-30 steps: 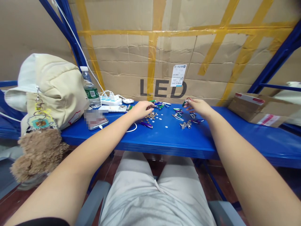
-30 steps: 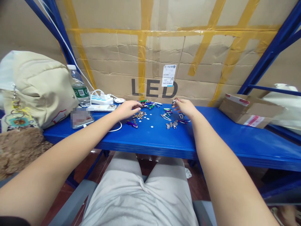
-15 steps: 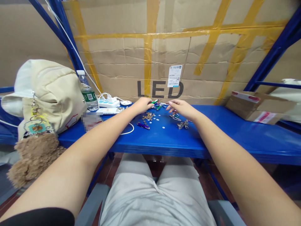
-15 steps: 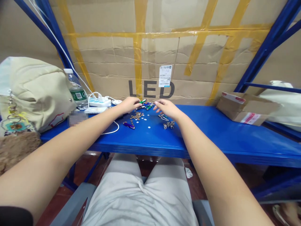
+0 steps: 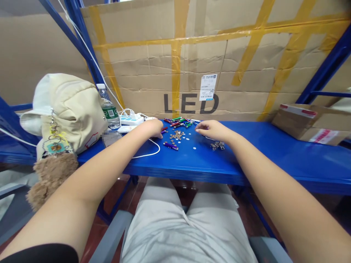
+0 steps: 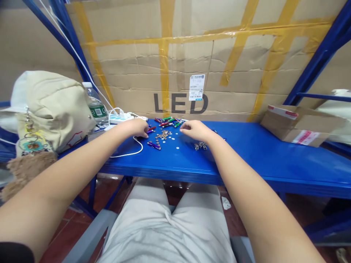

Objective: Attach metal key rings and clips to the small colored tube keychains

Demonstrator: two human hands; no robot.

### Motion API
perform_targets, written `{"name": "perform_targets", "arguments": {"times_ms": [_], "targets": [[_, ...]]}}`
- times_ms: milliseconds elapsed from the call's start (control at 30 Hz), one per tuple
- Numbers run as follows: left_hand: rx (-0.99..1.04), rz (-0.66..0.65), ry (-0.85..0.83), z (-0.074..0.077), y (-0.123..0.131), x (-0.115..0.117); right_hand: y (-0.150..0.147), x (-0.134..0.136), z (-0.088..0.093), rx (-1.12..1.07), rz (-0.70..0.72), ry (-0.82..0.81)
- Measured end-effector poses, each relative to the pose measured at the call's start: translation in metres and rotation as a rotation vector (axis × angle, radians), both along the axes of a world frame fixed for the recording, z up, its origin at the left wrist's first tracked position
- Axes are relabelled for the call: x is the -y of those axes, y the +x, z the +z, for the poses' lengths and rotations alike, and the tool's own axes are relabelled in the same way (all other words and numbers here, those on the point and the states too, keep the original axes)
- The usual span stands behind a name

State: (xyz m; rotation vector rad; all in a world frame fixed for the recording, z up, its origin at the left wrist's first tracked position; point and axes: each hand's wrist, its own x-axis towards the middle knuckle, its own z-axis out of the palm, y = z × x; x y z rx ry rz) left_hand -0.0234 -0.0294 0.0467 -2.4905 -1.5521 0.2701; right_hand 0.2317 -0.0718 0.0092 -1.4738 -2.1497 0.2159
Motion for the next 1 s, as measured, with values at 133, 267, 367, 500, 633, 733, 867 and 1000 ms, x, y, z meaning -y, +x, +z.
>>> {"name": "perform_targets", "arguments": {"times_ms": [133,267,367,500,633,733,867,1000], "targets": [[-0.03,0.045,0.009,-0.008,-0.006,0.008,-0.024,0.011,-0.001,0.088,0.166,0.028],[0.076,0.014,0.051,-0.019,-0.007,0.005,-0.046,0.023,-0.005,0.17,0.332,0.077],[0.212,-0.078,0.072,-0.022,-0.013,0.006,-0.053,0.025,-0.006,0.243,0.343,0.106],[0.401,-0.422,-0.192,-0.019,-0.019,0.014,-0.049,0.022,-0.005,0.241,0.286,0.097],[0.382,-0.535,-0.329,-0.021,-0.017,0.02,-0.043,0.019,-0.004,0.221,0.228,0.075],[0.39,-0.529,-0.28,-0.023,-0.015,0.021,-0.044,0.019,-0.005,0.21,0.256,0.097],[0.465,-0.501,-0.212,-0.024,-0.016,0.02,-0.05,0.022,-0.008,0.17,0.356,0.111],[0.505,-0.511,-0.159,-0.023,-0.019,0.016,-0.057,0.022,-0.014,0.193,0.389,0.124]]}}
